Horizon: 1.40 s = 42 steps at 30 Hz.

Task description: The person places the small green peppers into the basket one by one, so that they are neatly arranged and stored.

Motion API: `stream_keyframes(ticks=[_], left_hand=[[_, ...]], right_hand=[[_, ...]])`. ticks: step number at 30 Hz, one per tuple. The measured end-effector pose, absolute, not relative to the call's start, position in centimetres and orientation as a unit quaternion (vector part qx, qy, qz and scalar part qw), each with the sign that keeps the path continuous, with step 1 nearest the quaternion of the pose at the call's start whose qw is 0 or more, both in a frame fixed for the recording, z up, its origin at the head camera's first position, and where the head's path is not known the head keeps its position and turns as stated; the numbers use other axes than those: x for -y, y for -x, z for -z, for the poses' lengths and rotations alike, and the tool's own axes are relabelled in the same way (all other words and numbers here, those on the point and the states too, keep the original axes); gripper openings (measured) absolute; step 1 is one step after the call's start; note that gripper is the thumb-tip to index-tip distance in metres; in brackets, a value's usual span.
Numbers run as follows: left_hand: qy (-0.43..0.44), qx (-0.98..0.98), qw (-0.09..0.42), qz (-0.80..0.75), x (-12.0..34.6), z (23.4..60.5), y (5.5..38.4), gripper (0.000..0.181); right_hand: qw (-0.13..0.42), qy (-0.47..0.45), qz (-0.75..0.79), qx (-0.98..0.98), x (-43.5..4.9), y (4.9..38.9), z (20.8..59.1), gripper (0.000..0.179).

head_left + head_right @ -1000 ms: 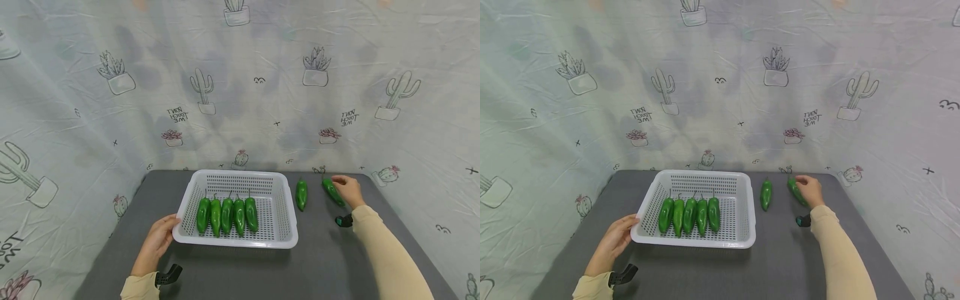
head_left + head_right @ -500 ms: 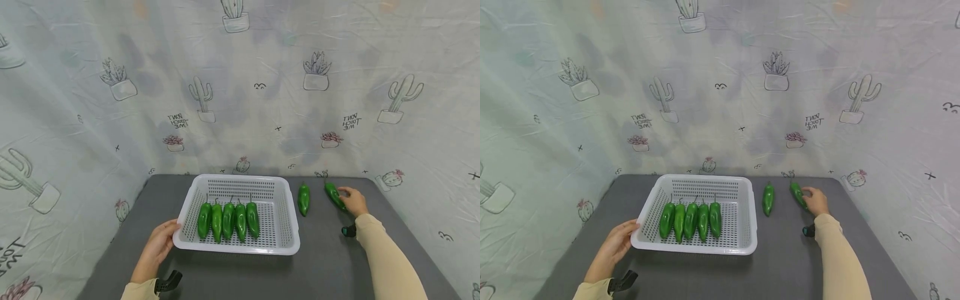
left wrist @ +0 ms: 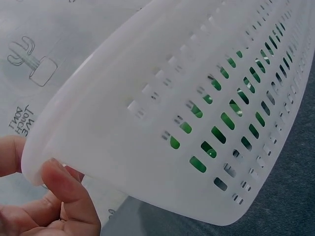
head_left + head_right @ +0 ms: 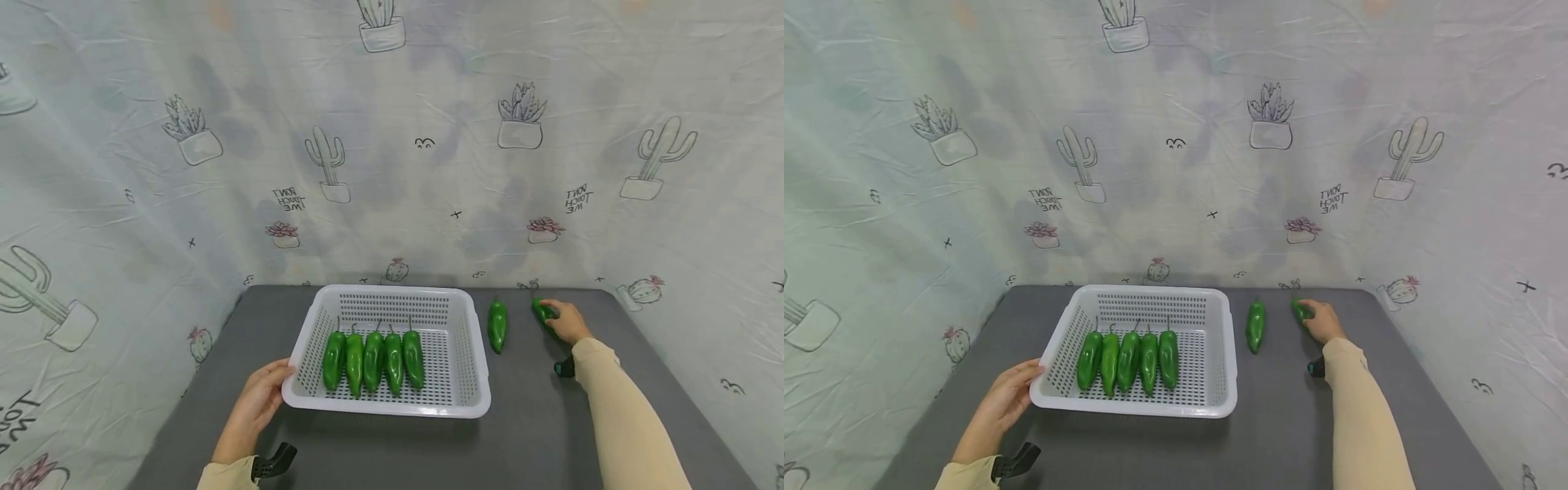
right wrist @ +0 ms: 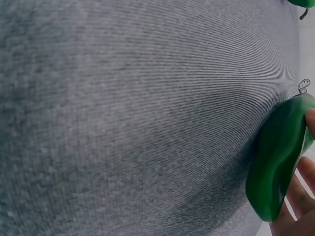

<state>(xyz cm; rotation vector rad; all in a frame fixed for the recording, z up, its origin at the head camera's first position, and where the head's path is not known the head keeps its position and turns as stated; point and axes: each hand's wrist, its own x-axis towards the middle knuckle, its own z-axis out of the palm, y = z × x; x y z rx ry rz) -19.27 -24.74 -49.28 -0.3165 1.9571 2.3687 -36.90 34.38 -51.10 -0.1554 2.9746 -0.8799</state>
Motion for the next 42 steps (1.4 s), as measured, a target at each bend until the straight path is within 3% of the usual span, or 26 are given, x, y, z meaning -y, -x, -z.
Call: stream_keyframes(ticks=[12,22,42], left_hand=[[0.102,-0.633,0.031,-0.767,24.5,49.3,19.3,0.051],[0.106,-0.633,0.032,-0.766,24.4,49.3,19.2,0.050],[0.103,-0.630,0.037,-0.769,24.6,48.9,19.4,0.051]], right_hand=[[0.041,0.070,0.242,-0.967,-34.1,36.9,50.6,0.048],[0.105,0.023,0.260,-0.960,-34.2,36.9,50.9,0.055],[0.026,0.061,0.311,-0.948,-32.4,36.0,50.3,0.056]])
